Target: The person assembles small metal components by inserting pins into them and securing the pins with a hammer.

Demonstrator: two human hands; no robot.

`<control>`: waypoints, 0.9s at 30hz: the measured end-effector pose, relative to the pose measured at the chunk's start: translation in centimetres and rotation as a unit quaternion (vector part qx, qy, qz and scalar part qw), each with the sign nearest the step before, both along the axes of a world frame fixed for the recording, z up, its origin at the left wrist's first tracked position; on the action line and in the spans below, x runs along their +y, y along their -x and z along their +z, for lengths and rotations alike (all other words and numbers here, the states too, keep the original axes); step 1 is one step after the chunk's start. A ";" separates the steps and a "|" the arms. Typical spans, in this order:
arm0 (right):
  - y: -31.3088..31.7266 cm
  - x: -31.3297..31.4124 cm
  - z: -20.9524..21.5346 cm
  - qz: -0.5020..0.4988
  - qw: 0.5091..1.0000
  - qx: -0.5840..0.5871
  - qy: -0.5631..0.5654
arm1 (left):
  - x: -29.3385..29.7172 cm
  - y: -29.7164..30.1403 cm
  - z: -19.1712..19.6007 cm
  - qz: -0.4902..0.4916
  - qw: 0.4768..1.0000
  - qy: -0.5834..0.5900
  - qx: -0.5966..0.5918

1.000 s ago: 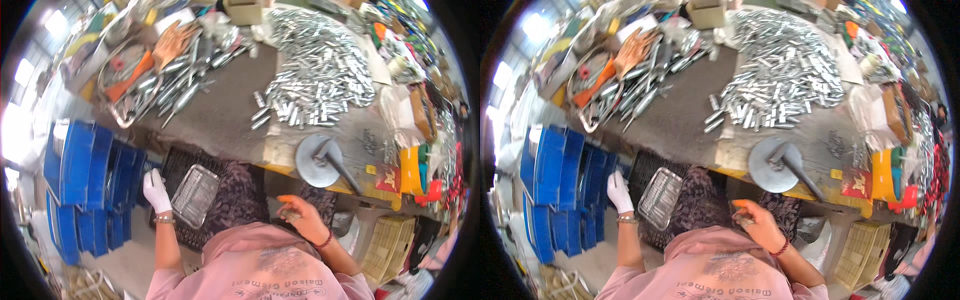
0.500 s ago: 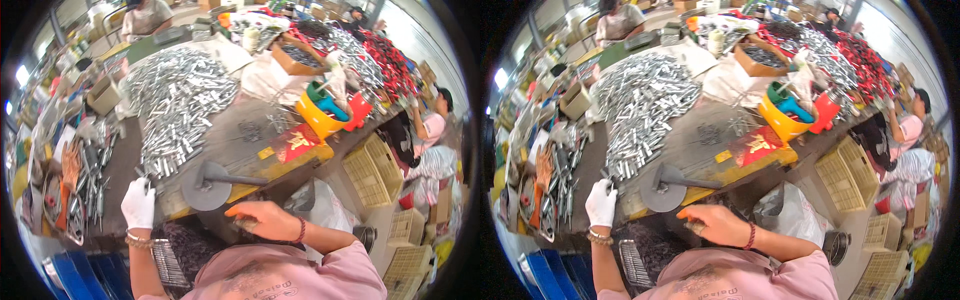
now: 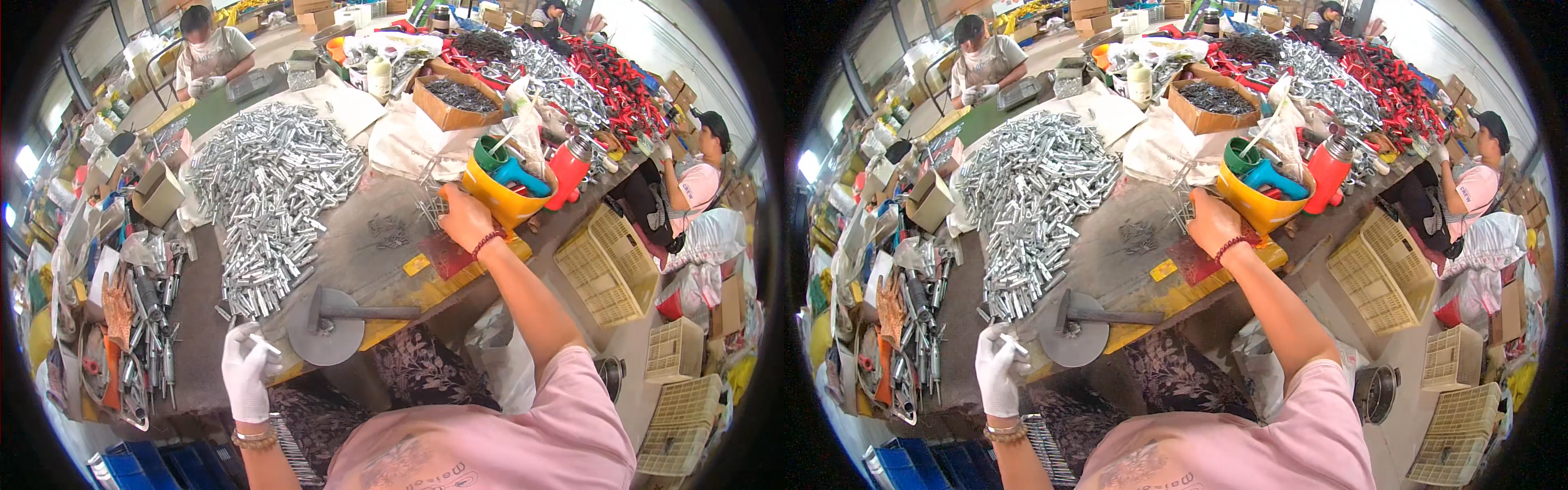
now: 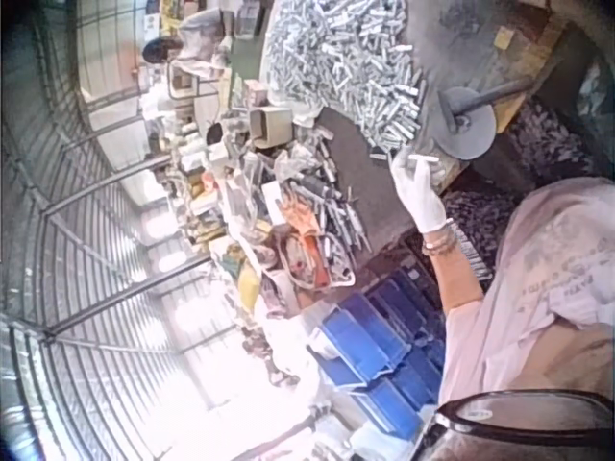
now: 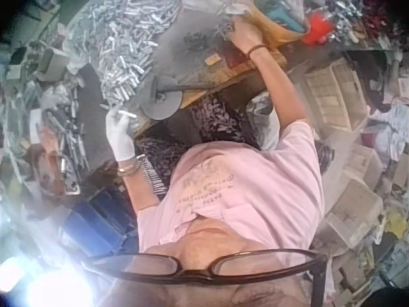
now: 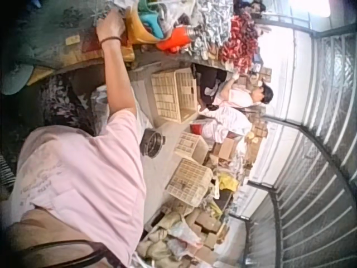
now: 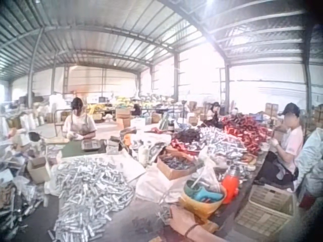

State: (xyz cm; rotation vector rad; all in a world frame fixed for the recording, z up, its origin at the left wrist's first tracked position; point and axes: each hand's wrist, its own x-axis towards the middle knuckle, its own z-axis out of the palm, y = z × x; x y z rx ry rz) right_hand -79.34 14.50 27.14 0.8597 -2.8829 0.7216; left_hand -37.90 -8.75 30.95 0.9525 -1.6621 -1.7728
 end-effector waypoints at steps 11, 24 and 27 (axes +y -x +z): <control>-4.6 1.5 4.1 0.088 0.810 -0.487 0.314 | 1.9 0.6 -2.8 -0.114 0.975 0.178 -0.062; -22.4 -4.1 1.5 0.292 0.872 -0.336 0.203 | 3.0 0.9 -1.5 -0.120 0.877 0.447 -0.133; -21.9 -4.0 1.6 0.268 0.861 -0.376 0.213 | 3.1 0.9 -1.9 -0.094 0.875 0.456 -0.132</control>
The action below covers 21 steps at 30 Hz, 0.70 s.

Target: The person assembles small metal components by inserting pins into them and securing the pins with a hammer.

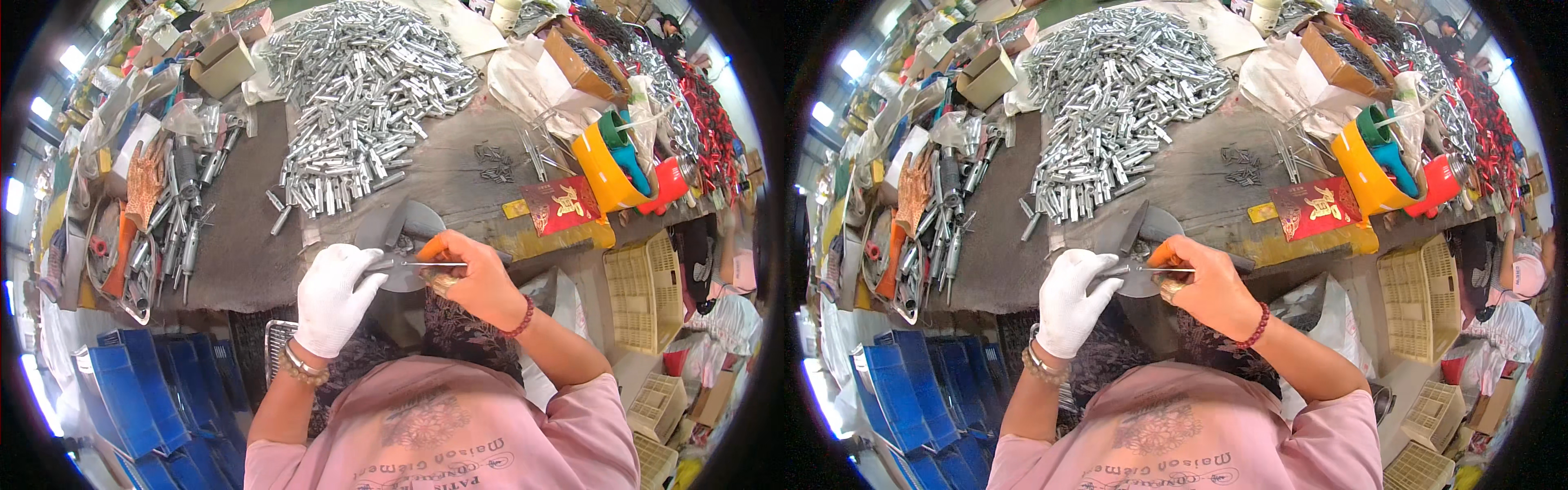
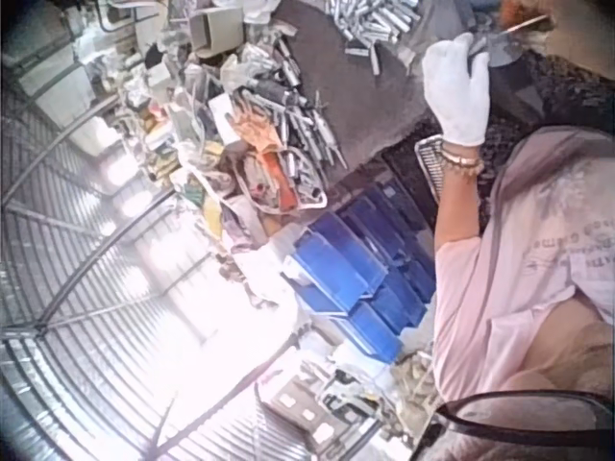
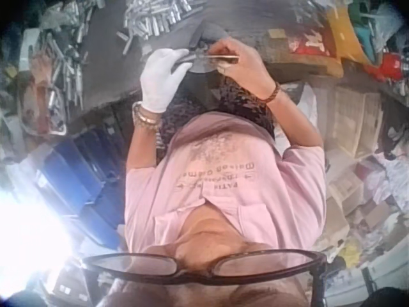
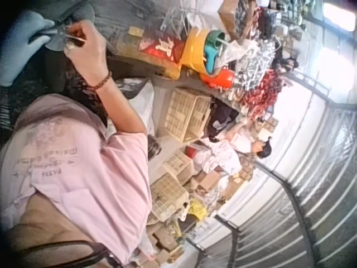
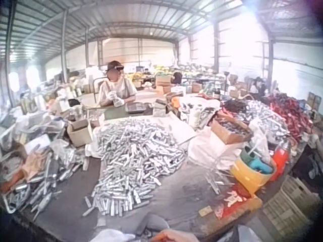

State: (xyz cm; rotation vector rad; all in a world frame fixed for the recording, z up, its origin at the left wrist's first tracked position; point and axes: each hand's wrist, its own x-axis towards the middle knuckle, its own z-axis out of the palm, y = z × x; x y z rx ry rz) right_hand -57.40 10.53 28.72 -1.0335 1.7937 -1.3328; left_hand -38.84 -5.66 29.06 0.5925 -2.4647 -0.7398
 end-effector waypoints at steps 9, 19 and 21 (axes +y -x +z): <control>-0.2 0.2 2.0 0.037 0.927 0.372 0.006 | -0.3 0.6 0.4 -0.042 0.999 -0.017 -0.013; -0.1 -0.7 0.6 0.025 0.872 0.485 0.063 | 0.4 0.4 -0.2 -0.023 1.000 -0.008 -0.007; -0.3 -0.7 -0.1 0.028 0.876 0.476 0.068 | 0.4 0.4 -0.3 -0.024 1.000 -0.014 0.000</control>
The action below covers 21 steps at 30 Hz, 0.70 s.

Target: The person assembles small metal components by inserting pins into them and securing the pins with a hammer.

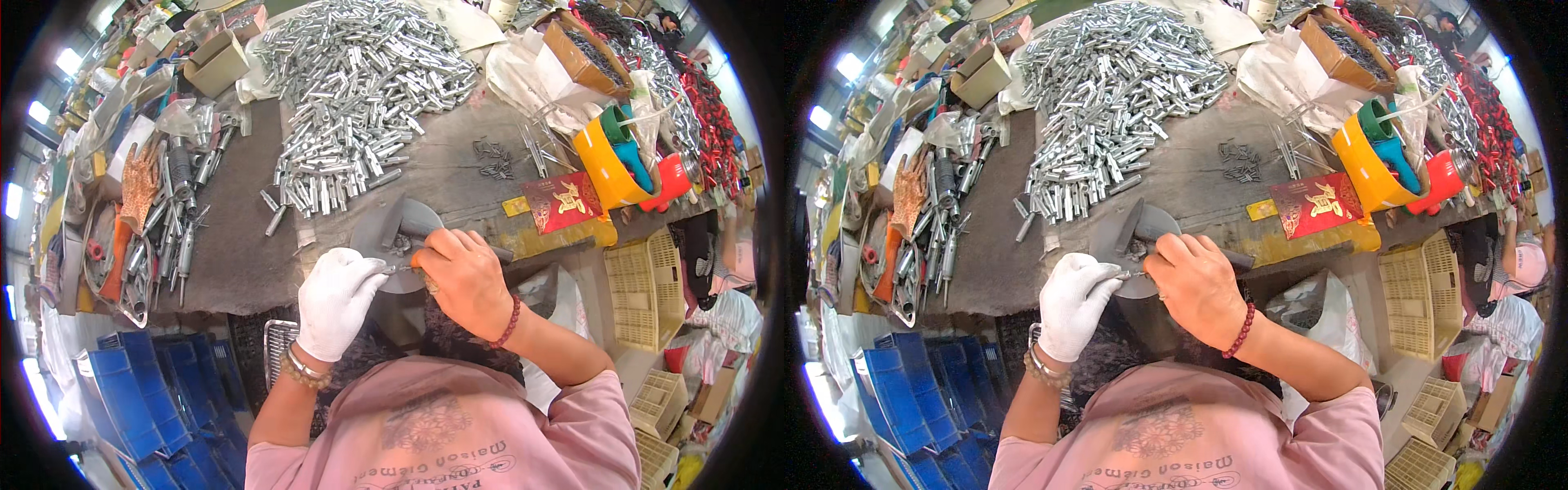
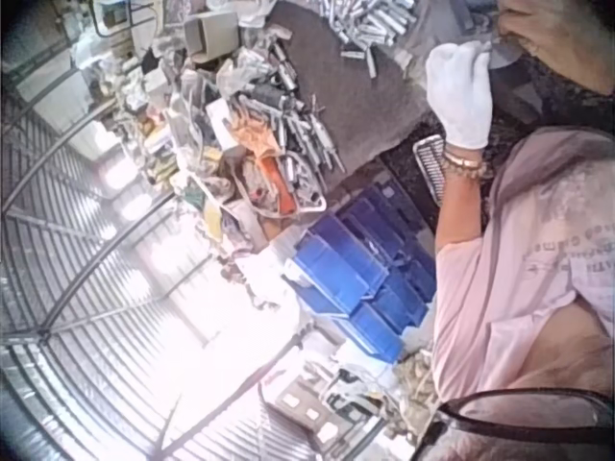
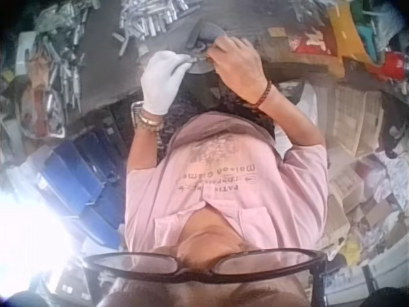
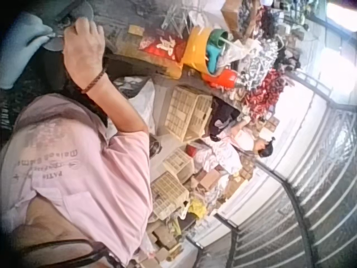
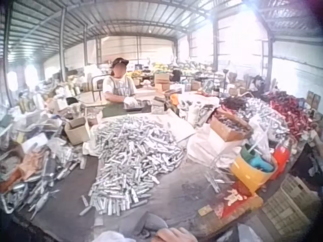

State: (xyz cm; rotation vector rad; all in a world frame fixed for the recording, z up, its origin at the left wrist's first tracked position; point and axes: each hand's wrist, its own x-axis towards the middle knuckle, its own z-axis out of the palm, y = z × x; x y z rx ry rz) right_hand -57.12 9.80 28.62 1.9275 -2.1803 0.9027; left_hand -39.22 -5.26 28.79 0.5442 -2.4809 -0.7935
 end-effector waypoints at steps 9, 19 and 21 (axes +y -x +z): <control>0.2 -0.3 -0.4 0.038 0.999 0.016 0.017 | -0.1 -0.1 -0.7 -0.010 1.000 0.007 0.018; 0.2 -1.2 -1.4 0.057 0.995 0.038 0.068 | -0.1 0.0 -1.1 -0.002 1.000 -0.009 0.018; -0.1 -1.0 -1.5 0.048 0.996 0.042 0.059 | -0.2 -0.1 -1.2 -0.007 1.000 -0.007 0.026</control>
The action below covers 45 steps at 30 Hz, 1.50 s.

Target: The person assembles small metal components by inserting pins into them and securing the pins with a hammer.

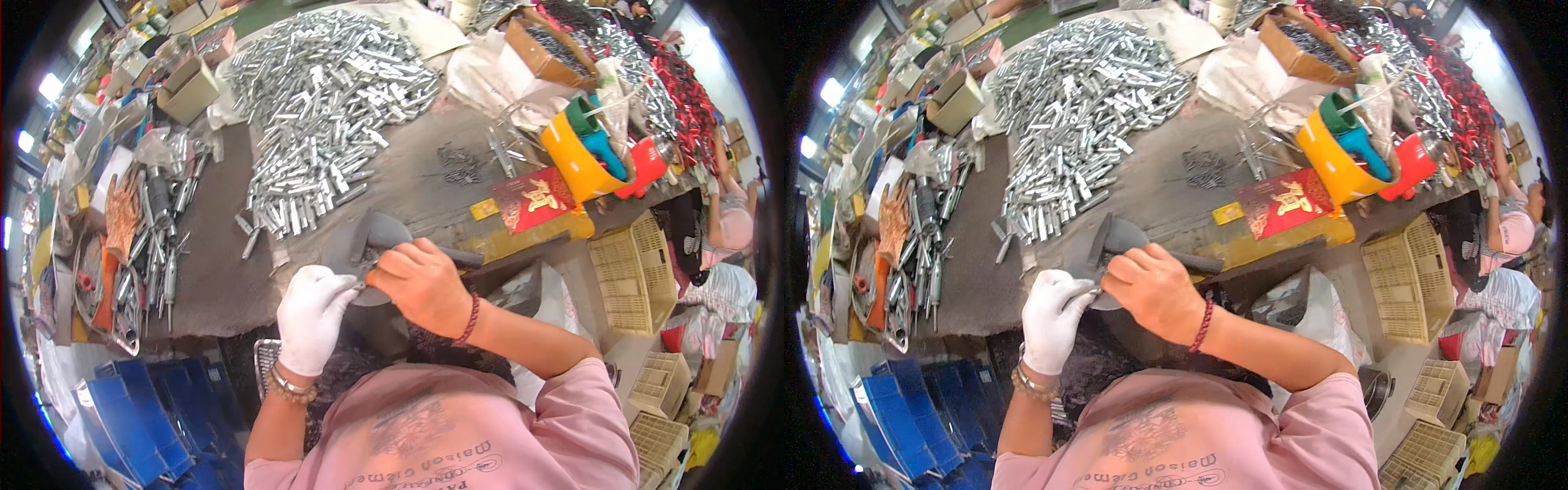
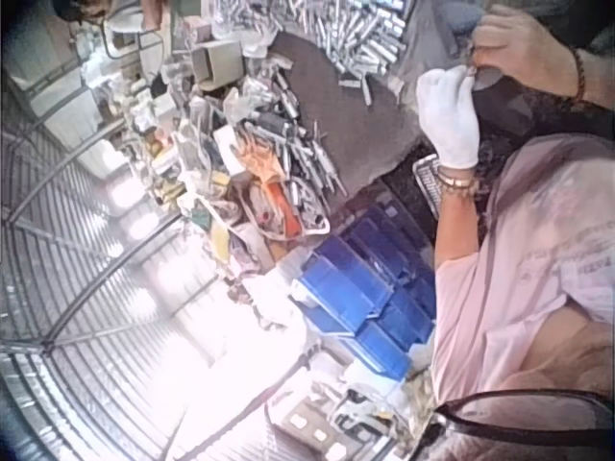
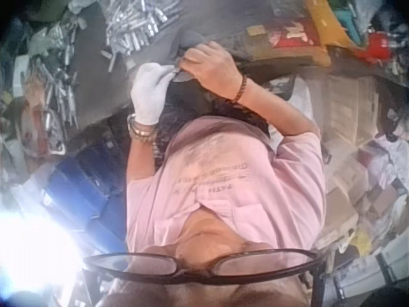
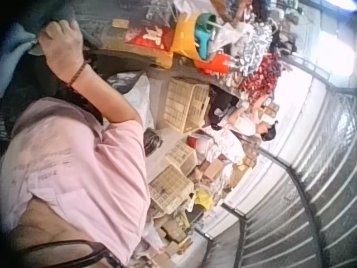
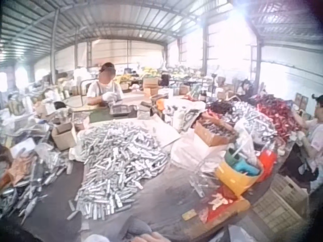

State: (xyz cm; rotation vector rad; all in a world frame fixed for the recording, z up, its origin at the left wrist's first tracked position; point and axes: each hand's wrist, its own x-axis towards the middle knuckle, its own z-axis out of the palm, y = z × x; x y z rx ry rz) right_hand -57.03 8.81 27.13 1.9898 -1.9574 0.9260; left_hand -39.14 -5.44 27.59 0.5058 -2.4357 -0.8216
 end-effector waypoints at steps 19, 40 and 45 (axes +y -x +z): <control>13.6 -0.5 -0.3 -0.219 0.962 0.141 -0.081 | 0.5 0.2 0.3 0.018 0.999 0.028 -0.006; -0.1 -0.7 0.7 -0.042 0.980 -0.194 0.032 | 0.0 0.4 -0.1 0.008 0.999 0.043 0.009; -1.3 -1.6 0.0 -0.032 0.985 -0.168 0.030 | 0.1 -0.4 0.1 0.012 1.000 0.024 0.007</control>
